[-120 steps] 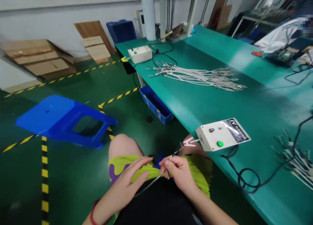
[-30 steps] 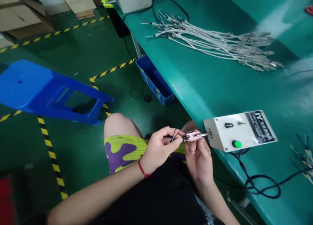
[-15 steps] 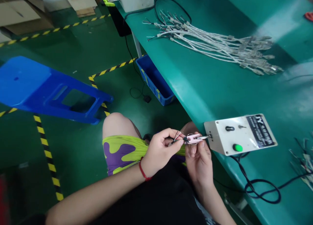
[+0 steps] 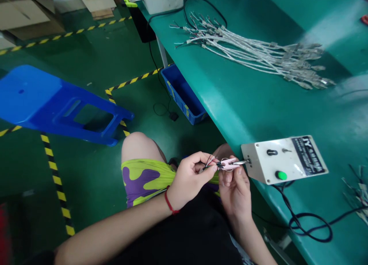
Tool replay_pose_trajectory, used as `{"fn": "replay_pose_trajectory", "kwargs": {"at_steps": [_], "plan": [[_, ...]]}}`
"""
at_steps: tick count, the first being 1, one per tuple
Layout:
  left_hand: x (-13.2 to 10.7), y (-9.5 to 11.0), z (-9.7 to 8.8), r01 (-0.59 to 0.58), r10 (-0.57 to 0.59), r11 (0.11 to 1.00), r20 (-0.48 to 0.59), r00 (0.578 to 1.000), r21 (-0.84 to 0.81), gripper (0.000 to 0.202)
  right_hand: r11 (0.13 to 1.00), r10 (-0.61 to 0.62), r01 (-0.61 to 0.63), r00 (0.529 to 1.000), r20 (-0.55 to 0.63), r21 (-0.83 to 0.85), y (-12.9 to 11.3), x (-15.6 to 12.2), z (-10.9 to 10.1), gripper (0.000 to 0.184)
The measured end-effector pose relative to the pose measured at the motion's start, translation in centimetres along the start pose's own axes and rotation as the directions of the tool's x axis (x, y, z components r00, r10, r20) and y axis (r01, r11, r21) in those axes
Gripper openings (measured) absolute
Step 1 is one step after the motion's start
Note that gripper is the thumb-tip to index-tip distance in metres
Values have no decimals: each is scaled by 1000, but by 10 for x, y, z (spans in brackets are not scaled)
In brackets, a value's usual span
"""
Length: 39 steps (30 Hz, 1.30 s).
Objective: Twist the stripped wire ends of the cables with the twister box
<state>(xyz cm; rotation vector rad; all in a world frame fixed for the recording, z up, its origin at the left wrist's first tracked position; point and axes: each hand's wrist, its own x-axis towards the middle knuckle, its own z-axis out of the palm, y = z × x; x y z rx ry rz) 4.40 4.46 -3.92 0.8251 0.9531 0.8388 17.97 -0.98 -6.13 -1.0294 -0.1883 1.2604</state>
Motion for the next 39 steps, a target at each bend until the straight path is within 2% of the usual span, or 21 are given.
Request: {"fn": "replay_pose_trajectory", "kwargs": {"at_steps": [6,12,17,19,20,21,23,24,25,26,29,31,35,39], "plan": [[0,2,1,-3,3,1000,0,1000,8,7,999,13,-13,1000,10,30,0,-1,0,20],[0,0,1,0,0,1000,1,1000,9,8,998,-10,11,1000,27,-57,-2,0,0,21],[-2,0,0,0,0,1000,7,1000,9,9,970,-56,66,997,47,-235,-3,-9,-11,24],[-3,1,-1,25,-26,999,18,1000,35,10,905,-153,144,988,9,-401,-5,-21,-17,20],[-3,1,-2,40,-41,998,24,999,49,11,833,-258,216,966,-12,-509,-6,-27,-19,19],[-4,1,-2,51,-53,997,27,998,60,12,731,-389,300,921,-12,-613,-9,-33,-20,23],[-5,0,-4,55,-57,996,26,998,69,13,495,-630,447,775,46,-745,-16,-42,-21,42],[-5,0,-4,57,-59,996,23,998,72,14,427,-707,499,704,67,-754,-21,-44,-19,49],[-6,0,-4,61,-63,995,20,998,76,15,404,-746,530,662,67,-745,-26,-44,-18,53],[-6,0,-4,69,-70,994,14,997,82,17,420,-753,537,656,49,-732,-30,-43,-15,54],[-8,1,-3,89,-90,992,-4,996,93,23,541,-681,460,731,-45,-704,-39,-39,-10,48],[-8,3,-2,93,-93,992,-7,996,84,25,593,-632,415,771,-78,-690,-39,-38,-9,48],[-9,4,-2,104,-103,993,-8,995,61,27,628,-629,424,770,-105,-653,-38,-39,-8,49],[-9,3,-3,105,-104,994,-11,994,40,28,709,-556,398,823,-115,-582,-40,-47,-6,51]]}}
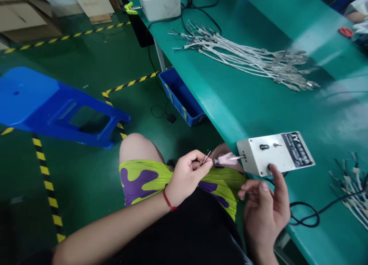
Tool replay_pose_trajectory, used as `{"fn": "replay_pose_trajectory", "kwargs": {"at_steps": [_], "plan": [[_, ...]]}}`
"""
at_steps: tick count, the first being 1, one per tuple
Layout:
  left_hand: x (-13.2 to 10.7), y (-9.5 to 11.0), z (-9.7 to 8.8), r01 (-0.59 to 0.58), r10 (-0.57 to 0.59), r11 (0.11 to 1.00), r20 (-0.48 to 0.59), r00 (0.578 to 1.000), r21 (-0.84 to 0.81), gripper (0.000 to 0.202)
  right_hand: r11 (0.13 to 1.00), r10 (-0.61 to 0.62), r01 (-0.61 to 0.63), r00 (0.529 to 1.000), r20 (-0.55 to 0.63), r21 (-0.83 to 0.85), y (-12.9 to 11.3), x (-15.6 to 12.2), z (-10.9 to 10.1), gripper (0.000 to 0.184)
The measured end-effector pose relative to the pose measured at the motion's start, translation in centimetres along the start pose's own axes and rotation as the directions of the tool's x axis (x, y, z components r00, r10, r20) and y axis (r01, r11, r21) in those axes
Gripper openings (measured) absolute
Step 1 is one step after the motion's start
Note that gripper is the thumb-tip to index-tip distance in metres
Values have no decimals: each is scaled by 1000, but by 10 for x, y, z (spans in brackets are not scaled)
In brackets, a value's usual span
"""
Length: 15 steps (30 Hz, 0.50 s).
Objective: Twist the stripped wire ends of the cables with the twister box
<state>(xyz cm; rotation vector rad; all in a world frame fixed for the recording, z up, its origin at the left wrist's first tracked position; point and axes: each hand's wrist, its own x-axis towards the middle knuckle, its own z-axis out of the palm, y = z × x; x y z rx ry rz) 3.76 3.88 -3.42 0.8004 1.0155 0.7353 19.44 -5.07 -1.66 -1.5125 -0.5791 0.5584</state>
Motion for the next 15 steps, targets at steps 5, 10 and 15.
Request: {"fn": "replay_pose_trajectory", "kwargs": {"at_steps": [5,10,15], "plan": [[-4,1,-3,-19,19,999,-8,1000,-30,27,998,64,-65,997,50,9,1,-14,2,31],[-18,7,-5,-19,22,998,58,998,-52,29,926,364,-374,841,400,-56,11,-21,14,21],[-27,13,-4,-23,38,994,149,988,-103,25,908,362,-418,812,458,23,11,-23,22,15]]}}
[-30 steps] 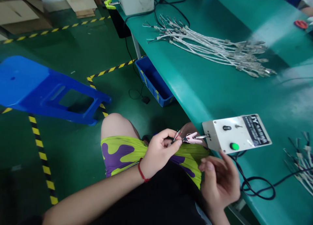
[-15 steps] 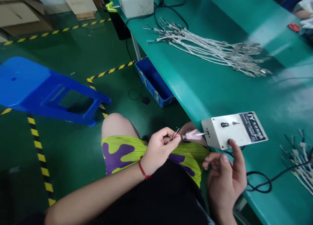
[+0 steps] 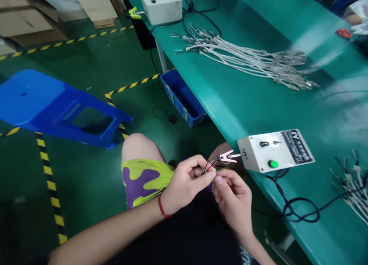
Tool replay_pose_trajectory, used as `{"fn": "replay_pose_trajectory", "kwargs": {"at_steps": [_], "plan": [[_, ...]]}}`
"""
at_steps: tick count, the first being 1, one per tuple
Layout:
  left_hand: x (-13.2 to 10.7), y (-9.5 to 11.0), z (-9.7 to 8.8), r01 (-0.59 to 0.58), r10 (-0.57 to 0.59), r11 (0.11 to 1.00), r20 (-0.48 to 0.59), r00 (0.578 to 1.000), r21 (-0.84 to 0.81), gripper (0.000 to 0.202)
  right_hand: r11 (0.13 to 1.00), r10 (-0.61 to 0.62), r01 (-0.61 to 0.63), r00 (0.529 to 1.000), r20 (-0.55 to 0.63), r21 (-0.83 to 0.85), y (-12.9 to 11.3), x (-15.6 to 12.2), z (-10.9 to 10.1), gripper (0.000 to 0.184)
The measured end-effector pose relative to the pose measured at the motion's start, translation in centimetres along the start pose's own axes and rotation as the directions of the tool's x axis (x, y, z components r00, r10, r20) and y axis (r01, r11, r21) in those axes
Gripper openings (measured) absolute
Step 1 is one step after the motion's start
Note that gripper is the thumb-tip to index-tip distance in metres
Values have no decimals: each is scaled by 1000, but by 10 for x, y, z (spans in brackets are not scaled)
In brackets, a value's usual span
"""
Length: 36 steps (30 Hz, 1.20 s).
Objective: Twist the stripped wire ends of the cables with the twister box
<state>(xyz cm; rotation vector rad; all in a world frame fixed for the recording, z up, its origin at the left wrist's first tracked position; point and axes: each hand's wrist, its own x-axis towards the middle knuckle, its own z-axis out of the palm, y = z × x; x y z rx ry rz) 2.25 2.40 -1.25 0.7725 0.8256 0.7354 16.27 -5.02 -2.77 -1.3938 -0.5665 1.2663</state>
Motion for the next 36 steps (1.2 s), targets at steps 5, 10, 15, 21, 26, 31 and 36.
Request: {"fn": "replay_pose_trajectory", "kwargs": {"at_steps": [5,10,15,21,26,31,36], "plan": [[-2,-2,-1,-44,44,999,34,998,15,23,999,-32,32,999,3,23,2,-3,-1,11],[-4,-5,-2,-53,51,997,37,998,55,21,998,-67,67,998,0,20,1,-4,-3,10],[-7,0,-2,5,-5,1000,123,992,0,14,998,31,-31,999,-6,53,-2,0,-3,13],[-8,7,0,37,-51,994,141,989,98,17,995,-87,78,979,-183,-54,-6,-2,-1,16],[-6,3,-1,-6,-8,993,118,993,118,12,925,-288,246,951,-112,-291,-14,-8,0,16],[-3,1,-2,-19,6,993,105,995,117,7,885,-335,276,937,-102,-374,-17,-4,2,8],[-1,-2,-4,-42,40,991,19,999,124,12,889,-315,246,940,-127,-385,-16,-2,3,8]]}}
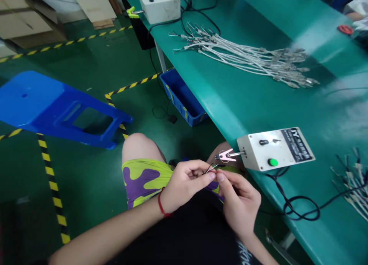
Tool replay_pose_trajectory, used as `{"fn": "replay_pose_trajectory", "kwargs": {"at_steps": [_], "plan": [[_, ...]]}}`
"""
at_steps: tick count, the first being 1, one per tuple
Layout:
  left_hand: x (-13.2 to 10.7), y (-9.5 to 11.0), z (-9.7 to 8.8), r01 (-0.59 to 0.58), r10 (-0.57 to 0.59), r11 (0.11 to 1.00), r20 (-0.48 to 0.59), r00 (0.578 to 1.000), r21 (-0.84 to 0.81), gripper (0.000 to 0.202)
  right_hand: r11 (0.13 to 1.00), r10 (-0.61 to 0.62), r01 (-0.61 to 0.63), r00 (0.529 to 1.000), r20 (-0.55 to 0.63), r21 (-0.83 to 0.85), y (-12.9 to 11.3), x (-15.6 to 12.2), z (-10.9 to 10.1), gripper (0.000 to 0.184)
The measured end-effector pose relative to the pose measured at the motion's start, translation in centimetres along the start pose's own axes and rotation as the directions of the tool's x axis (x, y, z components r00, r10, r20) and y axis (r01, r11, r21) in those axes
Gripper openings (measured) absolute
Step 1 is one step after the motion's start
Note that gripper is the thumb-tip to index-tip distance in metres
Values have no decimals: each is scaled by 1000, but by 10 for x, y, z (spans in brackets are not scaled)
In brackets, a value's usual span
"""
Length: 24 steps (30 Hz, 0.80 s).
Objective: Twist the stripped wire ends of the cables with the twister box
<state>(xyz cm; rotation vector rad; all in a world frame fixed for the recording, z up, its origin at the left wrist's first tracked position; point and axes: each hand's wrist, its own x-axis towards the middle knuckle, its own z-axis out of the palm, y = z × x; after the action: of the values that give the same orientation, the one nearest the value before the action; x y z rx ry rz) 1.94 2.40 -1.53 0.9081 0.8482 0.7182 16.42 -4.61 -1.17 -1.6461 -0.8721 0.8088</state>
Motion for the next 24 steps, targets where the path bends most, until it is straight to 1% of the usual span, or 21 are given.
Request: {"fn": "replay_pose_trajectory", "kwargs": {"at_steps": [5,8,10,12,15,18,19,21,23,24], "plan": [[3,-3,-2,4,-2,1000,-85,996,28,15,1000,26,-26,999,22,-15,-1,4,2,9],[7,-6,-5,15,-11,999,-117,993,33,18,993,112,-114,989,96,15,1,11,7,14],[10,-8,-7,21,-17,999,-146,989,27,20,980,172,-184,974,148,75,6,17,10,18],[14,-10,-9,24,-19,999,-172,985,25,22,955,209,-239,962,176,174,13,22,13,28],[19,-13,-10,33,-27,999,-187,982,29,23,900,259,-307,948,185,308,22,27,15,39],[22,-15,-9,55,-53,998,-165,985,8,24,858,293,-339,940,175,387,27,33,17,46],[23,-15,-9,60,-60,998,-158,986,-3,24,847,293,-333,943,158,415,27,34,17,45],[25,-15,-9,62,-64,998,-152,986,-21,24,819,292,-311,949,116,482,26,37,16,34],[27,-16,-8,59,-63,998,-149,987,-28,24,767,306,-309,946,102,562,26,39,16,21],[27,-16,-7,58,-62,998,-150,987,-30,25,732,320,-322,941,115,601,27,40,15,19]]}}
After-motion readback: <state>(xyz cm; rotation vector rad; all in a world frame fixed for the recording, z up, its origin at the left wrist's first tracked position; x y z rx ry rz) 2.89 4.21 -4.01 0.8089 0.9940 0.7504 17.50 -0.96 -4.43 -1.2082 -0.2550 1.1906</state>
